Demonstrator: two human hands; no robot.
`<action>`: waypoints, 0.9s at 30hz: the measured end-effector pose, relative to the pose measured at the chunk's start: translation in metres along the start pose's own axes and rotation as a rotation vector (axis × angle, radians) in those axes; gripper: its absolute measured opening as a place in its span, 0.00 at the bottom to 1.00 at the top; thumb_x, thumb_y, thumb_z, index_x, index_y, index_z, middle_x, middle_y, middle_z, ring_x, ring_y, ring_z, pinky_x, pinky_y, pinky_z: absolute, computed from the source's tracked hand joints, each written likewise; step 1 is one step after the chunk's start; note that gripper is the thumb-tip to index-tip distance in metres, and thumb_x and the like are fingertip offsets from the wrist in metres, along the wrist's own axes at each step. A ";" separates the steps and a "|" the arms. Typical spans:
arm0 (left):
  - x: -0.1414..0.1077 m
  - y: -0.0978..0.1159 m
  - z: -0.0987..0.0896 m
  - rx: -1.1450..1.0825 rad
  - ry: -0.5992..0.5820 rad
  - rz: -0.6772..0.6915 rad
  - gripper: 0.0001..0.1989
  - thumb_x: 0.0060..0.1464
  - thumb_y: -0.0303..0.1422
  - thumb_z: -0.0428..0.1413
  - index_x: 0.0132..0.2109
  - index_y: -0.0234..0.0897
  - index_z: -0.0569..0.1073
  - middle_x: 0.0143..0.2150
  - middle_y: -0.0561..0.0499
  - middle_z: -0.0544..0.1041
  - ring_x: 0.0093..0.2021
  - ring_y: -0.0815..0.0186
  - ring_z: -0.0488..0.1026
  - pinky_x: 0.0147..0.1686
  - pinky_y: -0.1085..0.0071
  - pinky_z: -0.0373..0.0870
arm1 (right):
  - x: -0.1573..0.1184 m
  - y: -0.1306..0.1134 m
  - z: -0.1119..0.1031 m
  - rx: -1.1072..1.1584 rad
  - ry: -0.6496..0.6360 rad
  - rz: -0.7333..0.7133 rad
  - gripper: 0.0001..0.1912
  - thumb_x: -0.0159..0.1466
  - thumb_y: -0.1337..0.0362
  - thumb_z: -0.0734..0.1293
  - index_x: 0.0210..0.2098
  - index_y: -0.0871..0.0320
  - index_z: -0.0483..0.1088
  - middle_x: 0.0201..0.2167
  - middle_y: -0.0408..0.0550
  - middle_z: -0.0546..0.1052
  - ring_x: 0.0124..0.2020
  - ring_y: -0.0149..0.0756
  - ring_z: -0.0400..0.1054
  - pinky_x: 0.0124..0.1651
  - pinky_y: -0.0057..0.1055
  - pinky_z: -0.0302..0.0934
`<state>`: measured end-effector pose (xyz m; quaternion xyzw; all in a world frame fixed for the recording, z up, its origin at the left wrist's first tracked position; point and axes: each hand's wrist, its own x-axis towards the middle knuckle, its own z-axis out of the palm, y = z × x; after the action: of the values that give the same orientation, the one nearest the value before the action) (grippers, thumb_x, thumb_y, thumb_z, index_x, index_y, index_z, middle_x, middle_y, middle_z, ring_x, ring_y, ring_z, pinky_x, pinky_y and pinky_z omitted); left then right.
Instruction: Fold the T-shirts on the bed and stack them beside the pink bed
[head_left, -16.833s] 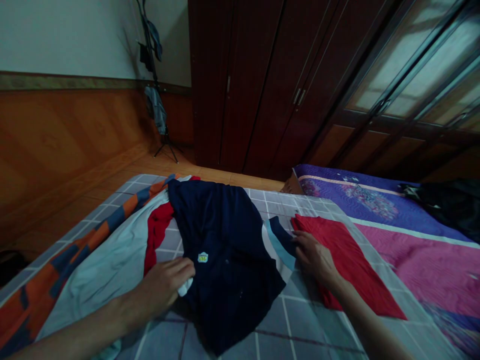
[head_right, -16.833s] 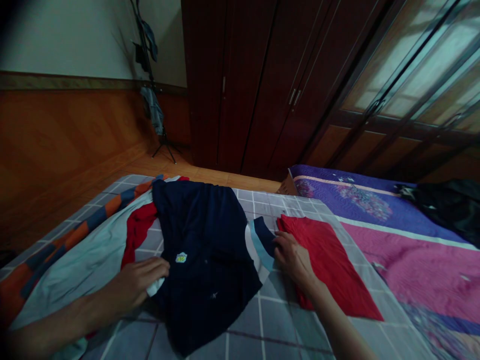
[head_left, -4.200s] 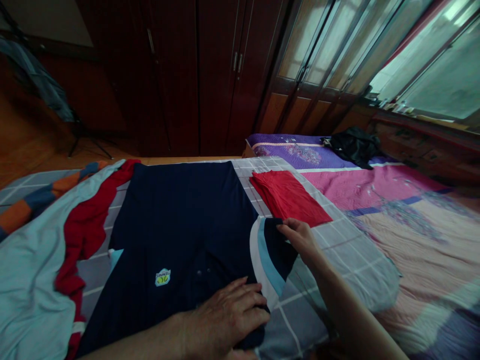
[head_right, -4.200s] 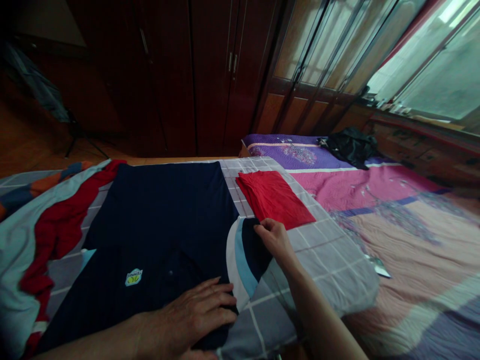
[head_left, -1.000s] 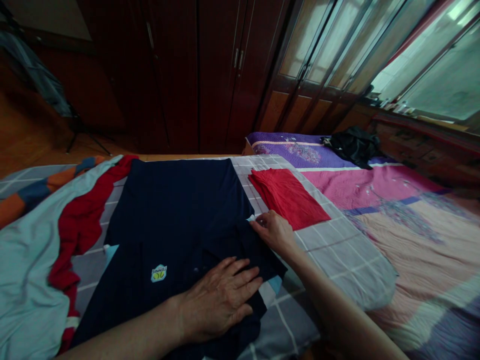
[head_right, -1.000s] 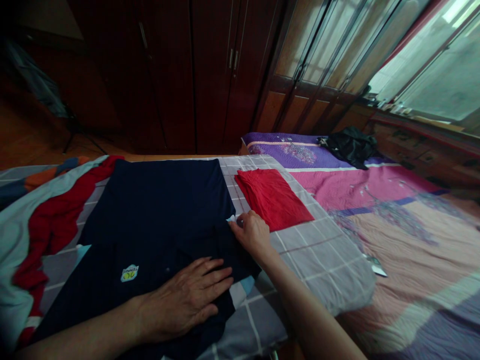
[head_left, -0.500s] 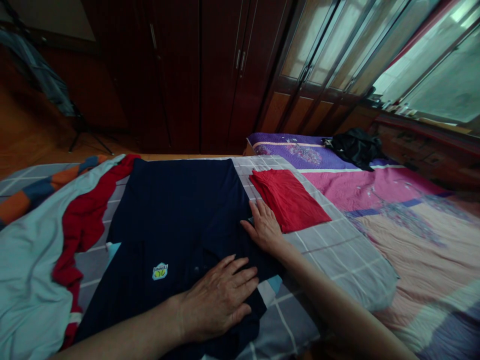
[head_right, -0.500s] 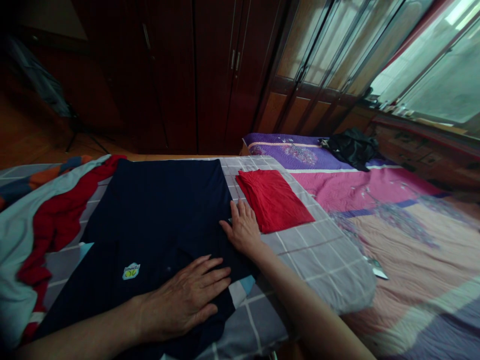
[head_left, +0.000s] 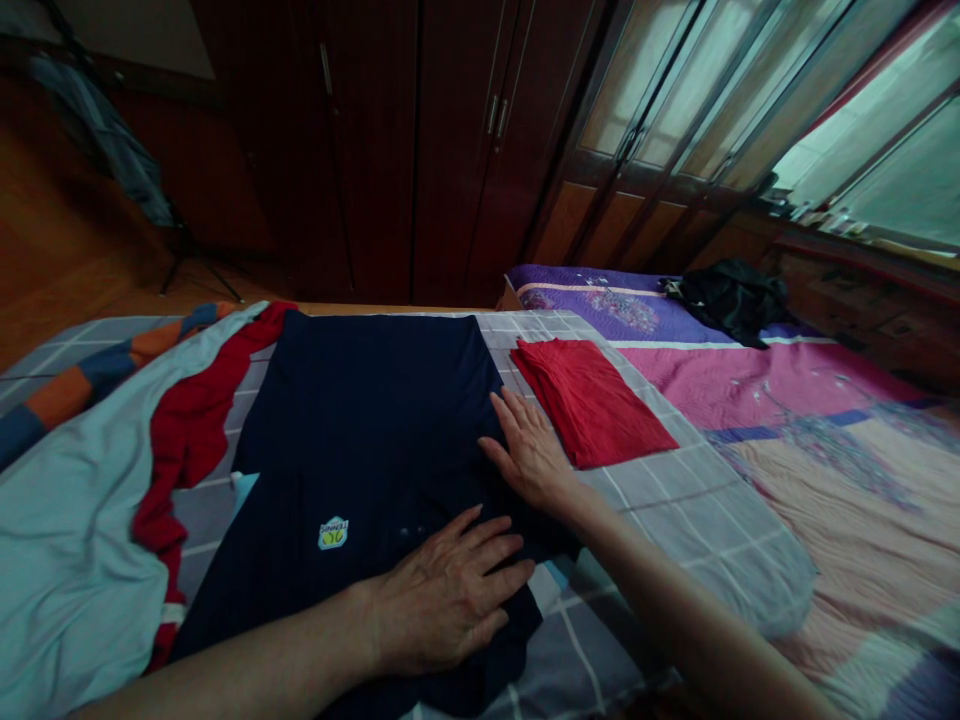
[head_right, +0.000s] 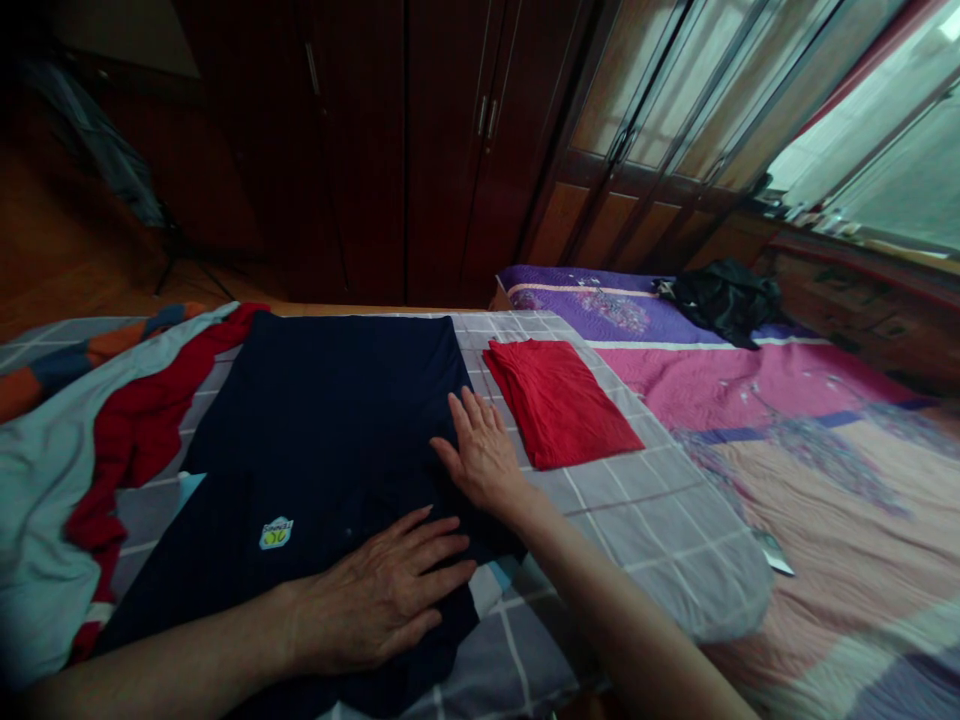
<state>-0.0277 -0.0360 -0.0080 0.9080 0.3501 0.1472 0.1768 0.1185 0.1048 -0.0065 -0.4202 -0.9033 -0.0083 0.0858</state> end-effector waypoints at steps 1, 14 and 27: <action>0.000 0.000 0.000 -0.003 0.001 -0.004 0.23 0.61 0.37 0.47 0.62 0.39 0.60 0.62 0.45 0.64 0.64 0.57 0.56 0.63 0.54 0.51 | -0.005 -0.005 0.000 0.021 -0.017 -0.066 0.32 0.67 0.52 0.55 0.65 0.63 0.49 0.66 0.57 0.50 0.67 0.45 0.41 0.65 0.45 0.41; -0.001 0.002 -0.002 -0.034 -0.029 0.026 0.23 0.63 0.39 0.44 0.61 0.34 0.60 0.64 0.42 0.60 0.66 0.54 0.50 0.63 0.55 0.50 | -0.009 -0.010 0.020 -0.033 -0.078 -0.093 0.35 0.65 0.46 0.55 0.65 0.61 0.51 0.66 0.58 0.50 0.67 0.47 0.38 0.65 0.50 0.39; -0.011 -0.043 -0.060 0.141 0.324 -0.315 0.13 0.62 0.31 0.46 0.48 0.34 0.71 0.49 0.45 0.73 0.52 0.61 0.68 0.53 0.64 0.62 | -0.045 -0.018 0.019 -0.017 -0.079 -0.134 0.35 0.65 0.46 0.55 0.65 0.59 0.50 0.66 0.57 0.50 0.67 0.47 0.38 0.64 0.52 0.42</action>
<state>-0.0842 -0.0003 0.0262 0.8169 0.5206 0.2366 0.0754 0.1304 0.0610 -0.0311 -0.3595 -0.9320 -0.0053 0.0457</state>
